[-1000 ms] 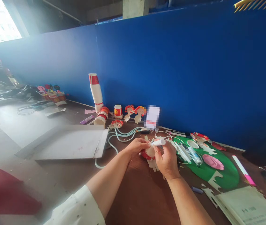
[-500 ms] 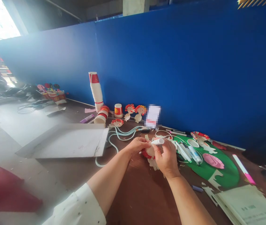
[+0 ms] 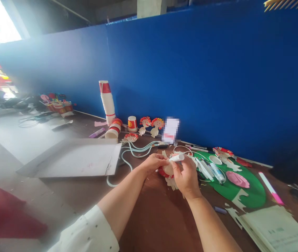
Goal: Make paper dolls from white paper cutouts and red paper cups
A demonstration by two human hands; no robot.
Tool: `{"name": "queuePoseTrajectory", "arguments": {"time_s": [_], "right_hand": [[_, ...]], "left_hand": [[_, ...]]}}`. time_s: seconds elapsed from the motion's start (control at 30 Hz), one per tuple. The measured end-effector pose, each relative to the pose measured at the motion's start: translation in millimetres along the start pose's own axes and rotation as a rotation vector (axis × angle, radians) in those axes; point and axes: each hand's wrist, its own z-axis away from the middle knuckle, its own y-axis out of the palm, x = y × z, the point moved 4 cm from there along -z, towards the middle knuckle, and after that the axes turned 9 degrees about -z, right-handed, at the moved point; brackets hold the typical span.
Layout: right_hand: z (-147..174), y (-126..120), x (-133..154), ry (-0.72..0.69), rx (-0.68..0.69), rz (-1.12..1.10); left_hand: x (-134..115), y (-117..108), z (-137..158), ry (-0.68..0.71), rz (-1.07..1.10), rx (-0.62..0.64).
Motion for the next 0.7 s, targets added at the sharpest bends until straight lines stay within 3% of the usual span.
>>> {"name": "queuePoseTrajectory", "arguments": {"time_s": [0.27, 0.53, 0.7], "right_hand": [[-3.1, 5.5, 1.8, -0.052, 0.027, 0.076], [3.3, -5.6, -8.7, 0.189, -0.108, -0.015], [-0.4, -0.1, 0.2, 0.052, -0.008, 0.014]], "left_hand": [[-0.4, 2.3, 0.4, 0.014, 0.035, 0.034], [0.9, 2.9, -2.4, 0.003, 0.079, 0.05], [-6.4, 4.0, 5.1, -0.008, 0.112, 0.062]]}}
